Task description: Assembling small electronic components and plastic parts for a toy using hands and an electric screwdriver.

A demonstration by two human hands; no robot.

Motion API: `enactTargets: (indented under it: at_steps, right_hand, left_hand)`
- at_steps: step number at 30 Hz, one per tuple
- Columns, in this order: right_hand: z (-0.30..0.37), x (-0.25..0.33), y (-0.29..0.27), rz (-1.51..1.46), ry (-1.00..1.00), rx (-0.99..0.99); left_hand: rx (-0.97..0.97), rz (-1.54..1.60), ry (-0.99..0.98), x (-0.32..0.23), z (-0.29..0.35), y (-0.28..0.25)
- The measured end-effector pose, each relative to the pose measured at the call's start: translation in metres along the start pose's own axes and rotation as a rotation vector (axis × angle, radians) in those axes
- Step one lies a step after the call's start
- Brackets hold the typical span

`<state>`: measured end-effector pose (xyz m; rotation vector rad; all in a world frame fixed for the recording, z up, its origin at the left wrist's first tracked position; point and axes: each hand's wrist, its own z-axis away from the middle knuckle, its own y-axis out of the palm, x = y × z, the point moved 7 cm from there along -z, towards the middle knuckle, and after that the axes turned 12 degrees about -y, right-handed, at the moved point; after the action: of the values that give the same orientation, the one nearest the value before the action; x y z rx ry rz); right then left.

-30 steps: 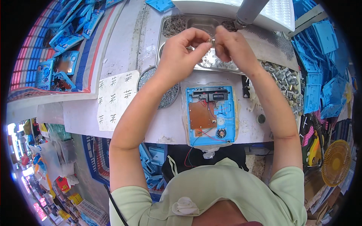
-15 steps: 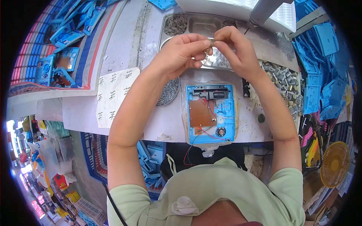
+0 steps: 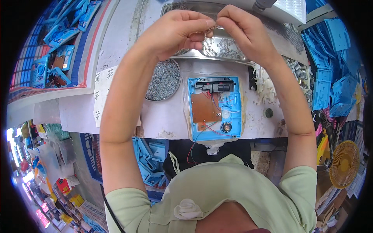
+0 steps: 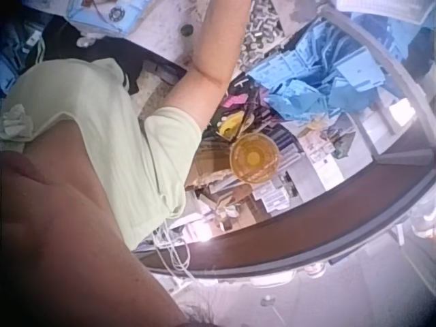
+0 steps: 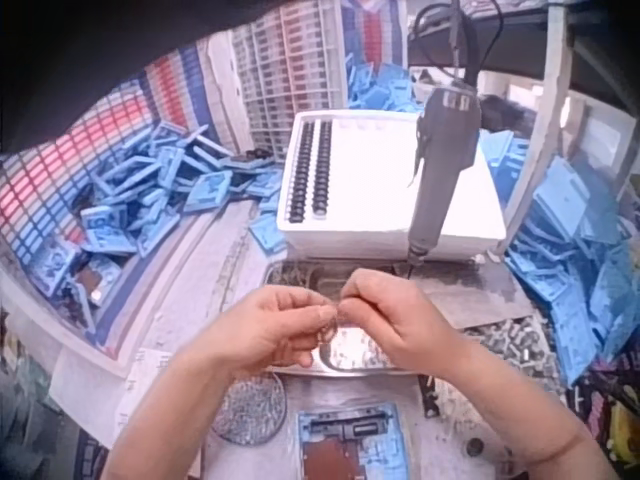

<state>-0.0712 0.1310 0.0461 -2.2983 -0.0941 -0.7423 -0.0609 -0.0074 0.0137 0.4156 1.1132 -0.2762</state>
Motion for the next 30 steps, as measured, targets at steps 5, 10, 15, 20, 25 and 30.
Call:
enactTargets:
  at_steps: [5, 10, 15, 20, 25, 30]
  right_hand:
    - [0.001, -0.001, 0.001, -0.055, -0.052, 0.105]
    - [0.009, -0.019, 0.011, -0.249, 0.231, 0.250]
    - [0.025, -0.043, 0.021, -0.550, 0.590, 0.186]
    - [0.016, -0.013, 0.006, -0.081, 0.095, 0.096]
    - [0.019, 0.020, -0.005, 0.433, -0.450, 0.014]
    - [0.037, -0.021, -0.005, -0.334, 0.348, -0.003]
  left_hand:
    - [0.085, -0.185, -0.180, 0.003, -0.010, -0.002]
    - [-0.046, -0.465, 0.007, -0.001, 0.000, 0.013]
    - [-0.276, -0.592, 0.173, 0.002, -0.003, 0.002]
    - [-0.355, -0.335, 0.175, 0.017, -0.004, -0.001]
    - [0.005, 0.217, -0.328, 0.051, -0.013, 0.014]
    - [-0.025, 0.020, -0.031, 0.030, -0.007, 0.027]
